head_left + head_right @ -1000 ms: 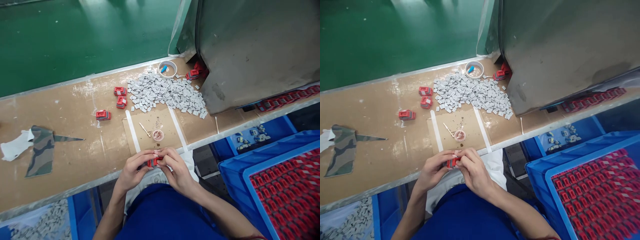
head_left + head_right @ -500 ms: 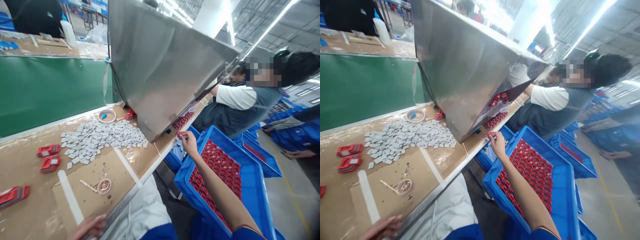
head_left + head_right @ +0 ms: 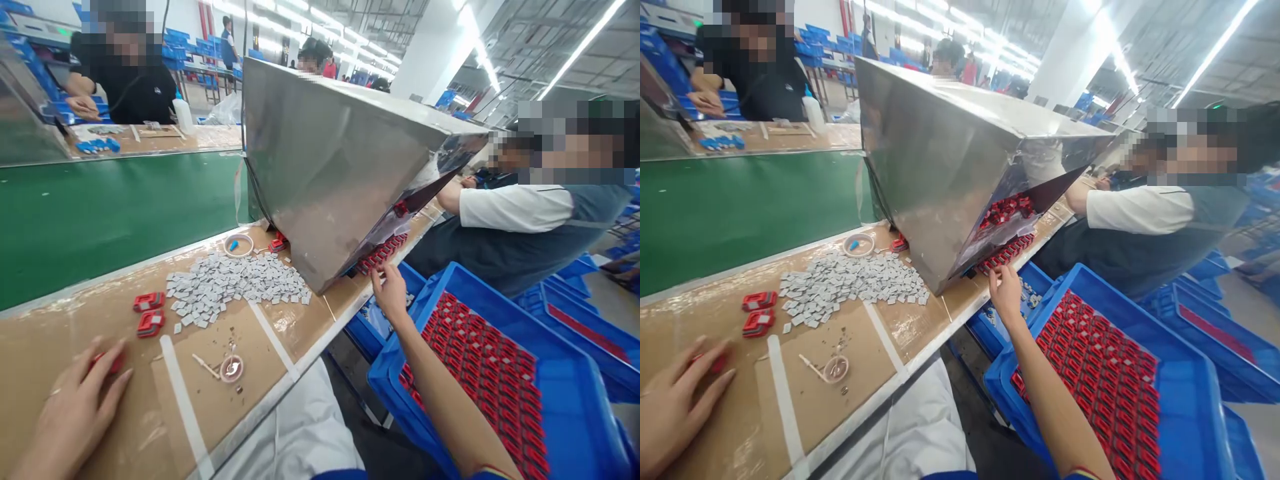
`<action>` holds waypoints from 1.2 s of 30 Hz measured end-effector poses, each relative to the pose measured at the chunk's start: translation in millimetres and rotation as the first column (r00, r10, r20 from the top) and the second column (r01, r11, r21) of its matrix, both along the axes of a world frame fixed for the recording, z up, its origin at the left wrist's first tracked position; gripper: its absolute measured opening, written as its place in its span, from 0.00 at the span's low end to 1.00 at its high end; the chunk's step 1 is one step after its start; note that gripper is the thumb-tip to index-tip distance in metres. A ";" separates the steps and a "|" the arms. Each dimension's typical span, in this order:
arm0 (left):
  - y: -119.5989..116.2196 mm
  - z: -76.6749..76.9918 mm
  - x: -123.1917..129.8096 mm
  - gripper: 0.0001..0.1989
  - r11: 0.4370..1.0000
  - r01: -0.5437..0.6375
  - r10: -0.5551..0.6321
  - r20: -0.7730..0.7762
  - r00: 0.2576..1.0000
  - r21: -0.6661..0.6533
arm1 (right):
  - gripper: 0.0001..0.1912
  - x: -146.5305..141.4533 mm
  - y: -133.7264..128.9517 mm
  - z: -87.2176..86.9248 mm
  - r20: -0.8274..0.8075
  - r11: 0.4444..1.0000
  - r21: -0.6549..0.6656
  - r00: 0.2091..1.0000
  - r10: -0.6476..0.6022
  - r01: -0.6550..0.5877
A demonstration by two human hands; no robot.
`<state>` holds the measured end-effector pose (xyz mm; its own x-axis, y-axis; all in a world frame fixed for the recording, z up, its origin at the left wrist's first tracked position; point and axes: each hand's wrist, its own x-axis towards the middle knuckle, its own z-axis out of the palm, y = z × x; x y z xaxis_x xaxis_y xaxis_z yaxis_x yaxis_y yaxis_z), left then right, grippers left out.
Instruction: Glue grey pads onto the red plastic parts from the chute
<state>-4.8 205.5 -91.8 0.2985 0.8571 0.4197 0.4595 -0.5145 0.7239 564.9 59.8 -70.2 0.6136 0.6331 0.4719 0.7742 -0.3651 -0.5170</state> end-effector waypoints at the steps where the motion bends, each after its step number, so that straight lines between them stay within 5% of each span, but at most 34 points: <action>1: 6.0 3.4 -2.7 0.10 0.995 -0.073 0.082 -0.145 0.986 0.066 | 0.11 -12.7 -11.6 8.2 -0.010 0.999 -0.007 0.999 0.039 -0.039; 4: -1.1 18.5 -5.3 0.19 0.962 -0.257 0.271 -0.416 0.868 0.092 | 0.15 -55.4 -47.8 26.9 -0.099 0.981 -0.022 0.977 0.189 -0.192; 7: -35.0 39.2 6.5 0.24 0.894 -0.404 0.338 -0.300 0.892 -0.194 | 0.15 -91.2 -71.9 29.4 -0.243 0.948 -0.047 0.924 0.294 -0.314; 9: -60.0 49.2 22.4 0.30 0.825 -0.314 0.339 -0.032 0.940 -0.470 | 0.15 -108.5 -76.5 21.0 -0.310 0.917 -0.064 0.881 0.357 -0.394; 11: -80.2 51.4 40.1 0.35 0.723 -0.120 0.375 0.241 0.895 -0.680 | 0.15 -123.0 -73.6 8.2 -0.363 0.886 -0.065 0.838 0.408 -0.459; 16: -105.1 32.7 66.4 0.34 0.584 0.130 0.520 0.492 0.699 -0.801 | 0.17 -155.3 -57.0 -15.0 -0.461 0.843 -0.023 0.754 0.468 -0.537; 20: -114.8 17.9 70.1 0.32 0.650 0.093 0.485 0.506 0.713 -0.755 | 0.18 -172.0 -46.4 -18.2 -0.473 0.802 -0.037 0.717 0.511 -0.596; 24: -128.3 9.9 72.5 0.20 0.813 -0.092 0.374 0.393 0.840 -0.575 | 0.19 -179.7 -38.2 -21.9 -0.487 0.779 -0.062 0.700 0.522 -0.624; 28: -138.0 10.5 73.3 0.11 0.908 -0.166 0.260 0.207 0.943 -0.385 | 0.21 -182.5 -33.8 -29.9 -0.512 0.760 -0.087 0.683 0.521 -0.645; 36: -137.8 18.5 73.4 0.14 0.964 -0.130 0.161 0.122 0.980 -0.231 | 0.21 -189.2 -33.7 -28.5 -0.547 0.765 -0.084 0.672 0.500 -0.638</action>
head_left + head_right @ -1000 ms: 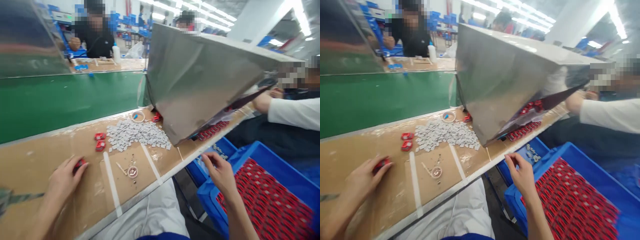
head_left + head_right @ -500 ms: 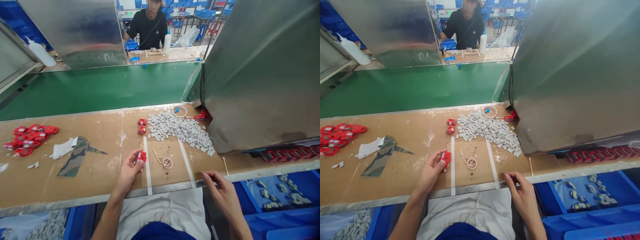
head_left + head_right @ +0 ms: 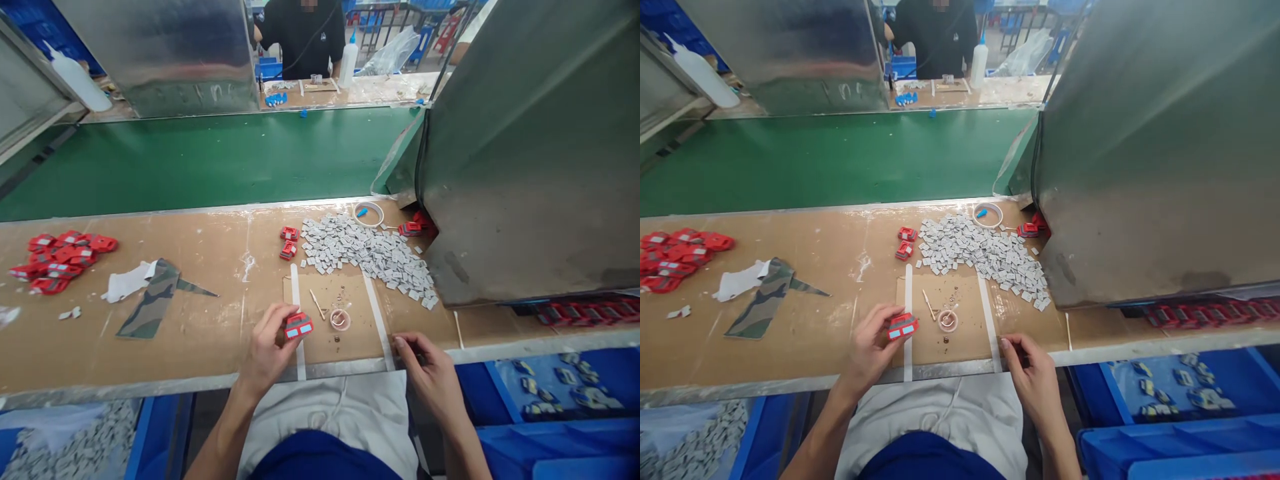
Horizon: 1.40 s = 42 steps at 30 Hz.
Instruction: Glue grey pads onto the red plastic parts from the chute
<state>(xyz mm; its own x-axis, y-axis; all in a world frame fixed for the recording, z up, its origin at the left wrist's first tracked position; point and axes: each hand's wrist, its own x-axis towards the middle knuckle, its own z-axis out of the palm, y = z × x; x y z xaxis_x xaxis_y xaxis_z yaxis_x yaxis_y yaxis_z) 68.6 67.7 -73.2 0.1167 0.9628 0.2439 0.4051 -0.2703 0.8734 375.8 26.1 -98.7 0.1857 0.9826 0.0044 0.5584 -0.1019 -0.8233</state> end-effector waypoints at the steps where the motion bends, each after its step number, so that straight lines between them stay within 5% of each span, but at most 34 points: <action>1: -1.2 -0.4 1.7 0.13 1.000 0.019 -0.019 0.026 0.999 0.008 | 0.20 -3.5 1.7 3.4 -0.020 1.000 0.009 1.000 0.006 -0.005; 9: -22.5 -15.9 16.1 0.11 0.963 0.268 -0.262 0.214 0.941 -0.001 | 0.18 -46.6 42.3 22.6 -0.280 0.987 0.033 0.946 0.162 -0.159; 16: -18.6 -18.1 8.5 0.09 0.955 0.232 -0.188 0.226 0.956 -0.187 | 0.18 -73.5 68.8 18.1 -0.327 0.992 0.034 0.937 0.126 -0.121; 30: -17.7 -15.6 8.8 0.12 0.927 0.230 -0.134 0.308 0.942 -0.298 | 0.16 -70.6 61.6 25.8 -0.394 0.997 0.041 0.916 0.080 -0.069; 42: -19.5 -13.7 9.9 0.10 0.937 0.222 -0.160 0.234 0.959 -0.269 | 0.23 -60.5 48.0 8.7 -0.495 0.994 -0.023 0.862 -0.107 0.110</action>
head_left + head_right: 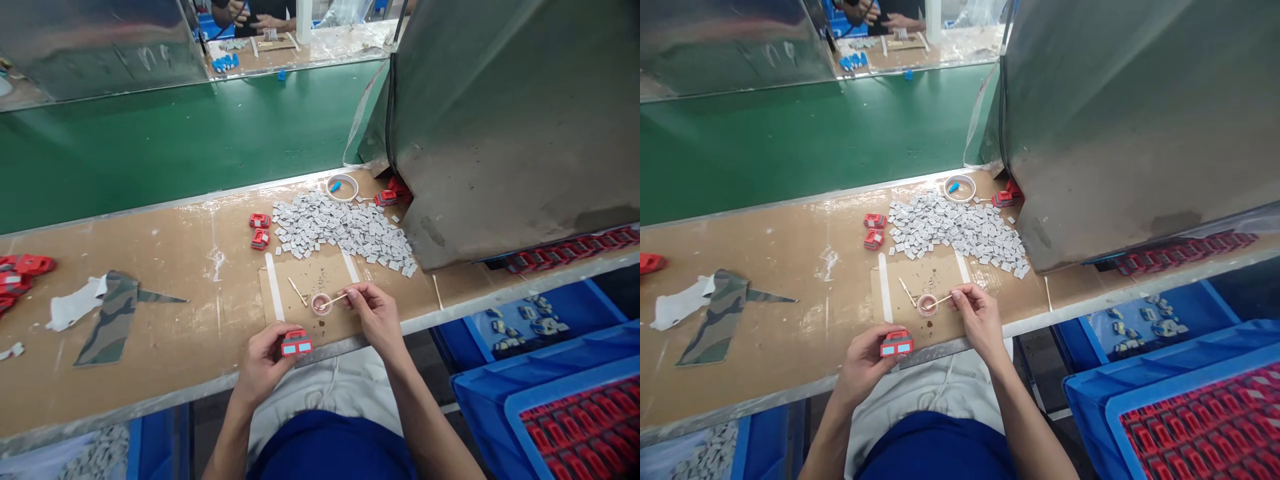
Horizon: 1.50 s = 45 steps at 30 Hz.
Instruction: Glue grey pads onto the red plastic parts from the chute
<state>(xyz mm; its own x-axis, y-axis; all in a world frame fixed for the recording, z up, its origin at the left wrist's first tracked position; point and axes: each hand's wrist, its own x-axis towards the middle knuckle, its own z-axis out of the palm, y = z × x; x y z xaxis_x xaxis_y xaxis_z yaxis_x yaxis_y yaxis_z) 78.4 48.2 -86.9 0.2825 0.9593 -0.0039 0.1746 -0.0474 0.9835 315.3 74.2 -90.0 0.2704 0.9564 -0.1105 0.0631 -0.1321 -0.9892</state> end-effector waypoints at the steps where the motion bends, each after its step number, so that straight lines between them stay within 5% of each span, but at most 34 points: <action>1: -0.3 -0.4 0.5 0.10 1.000 -0.002 0.002 -0.013 1.000 0.018 | 0.23 -0.7 -1.2 2.0 -0.015 1.000 0.004 1.000 -0.005 0.005; 5: -1.6 0.4 3.6 0.10 0.996 0.001 0.006 -0.091 0.996 0.087 | 0.20 -8.2 -11.2 19.9 0.000 0.998 0.069 1.000 0.001 -0.001; 11: -3.6 1.1 7.3 0.09 0.993 0.011 0.003 -0.123 0.992 0.120 | 0.08 -25.9 -30.5 42.1 0.205 0.944 0.265 0.968 0.145 -0.197; 39: -3.6 0.0 9.1 0.08 0.977 0.060 -0.031 -0.141 0.990 0.204 | 0.06 -31.8 -32.0 45.3 0.529 0.851 0.354 0.834 0.160 -0.388; 45: -2.8 -1.5 8.4 0.10 0.976 0.053 -0.027 -0.124 0.992 0.212 | 0.05 -22.3 -35.7 46.2 0.461 0.871 0.374 0.879 0.124 -0.319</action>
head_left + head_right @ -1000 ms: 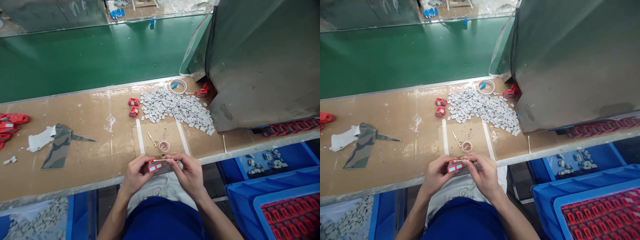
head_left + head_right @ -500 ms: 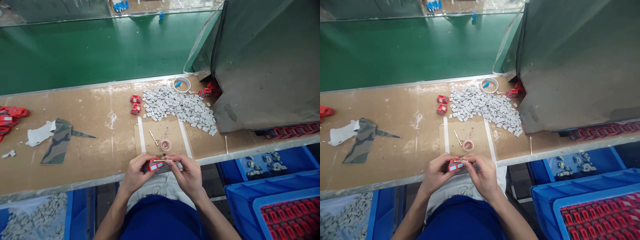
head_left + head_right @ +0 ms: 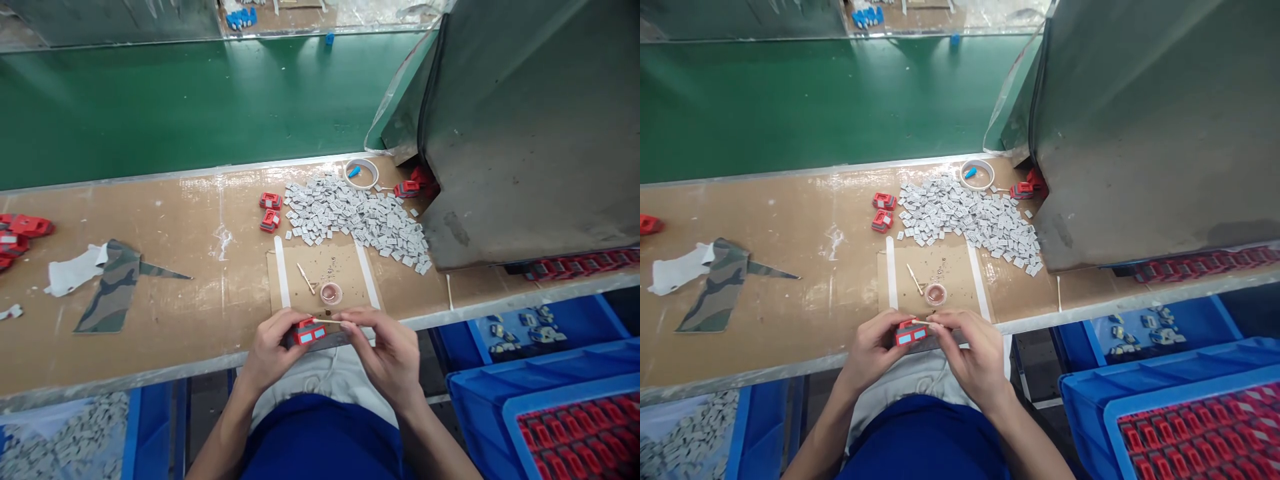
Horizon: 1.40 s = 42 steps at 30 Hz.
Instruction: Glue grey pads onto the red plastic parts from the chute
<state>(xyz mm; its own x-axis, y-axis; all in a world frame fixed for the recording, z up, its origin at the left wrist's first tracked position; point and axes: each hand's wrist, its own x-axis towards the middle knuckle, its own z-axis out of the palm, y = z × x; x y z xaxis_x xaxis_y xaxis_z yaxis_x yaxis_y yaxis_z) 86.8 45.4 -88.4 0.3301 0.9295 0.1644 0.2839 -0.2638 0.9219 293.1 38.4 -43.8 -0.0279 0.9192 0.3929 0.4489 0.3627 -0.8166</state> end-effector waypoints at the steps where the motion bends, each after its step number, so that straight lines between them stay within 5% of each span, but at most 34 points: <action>1: 0.2 0.2 -0.4 0.10 1.000 0.000 0.000 0.002 1.000 -0.004 | 0.05 3.8 1.0 -2.4 -0.023 0.999 0.006 0.999 -0.032 0.032; 7: 1.6 3.0 -3.0 0.09 0.999 0.003 -0.002 0.021 1.000 -0.052 | 0.06 13.3 18.6 -24.9 -0.063 0.987 0.026 0.986 -0.156 0.158; 14: 3.4 3.1 -6.1 0.09 0.997 -0.009 0.014 0.067 0.998 -0.076 | 0.16 13.9 20.4 -40.7 -0.002 0.993 -0.100 0.998 -0.070 0.070; 19: 5.7 3.4 -9.0 0.09 0.995 -0.020 0.029 0.098 0.995 -0.100 | 0.11 68.5 49.3 -46.0 0.234 0.929 -0.001 0.903 -0.360 0.370; 23: 5.3 1.4 -10.4 0.08 0.994 -0.017 0.029 0.104 0.994 -0.112 | 0.10 97.8 77.0 -53.9 0.451 0.961 -0.010 0.859 -0.243 0.277; 31: 5.7 5.4 -9.4 0.08 0.994 -0.037 0.049 0.115 0.992 -0.107 | 0.14 93.4 84.0 -61.1 0.733 0.981 0.048 0.660 -0.162 0.188; 37: 6.4 5.2 -11.6 0.11 0.988 0.001 0.031 0.208 0.978 -0.154 | 0.10 100.1 82.3 -54.5 0.662 0.976 -0.108 0.746 -0.074 0.192; 42: 1.9 -1.2 -12.6 0.18 0.972 0.078 -0.001 0.329 0.944 -0.222 | 0.02 105.7 82.3 -46.4 0.476 0.903 -0.383 0.879 0.011 0.196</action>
<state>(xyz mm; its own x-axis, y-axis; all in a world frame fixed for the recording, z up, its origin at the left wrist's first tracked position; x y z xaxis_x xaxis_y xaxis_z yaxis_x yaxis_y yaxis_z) 74.2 47.3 -89.7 0.3321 0.9418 0.0531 -0.0477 -0.0395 0.9981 398.8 120.7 -90.2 -0.0145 0.9984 -0.0544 0.8202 -0.0193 -0.5718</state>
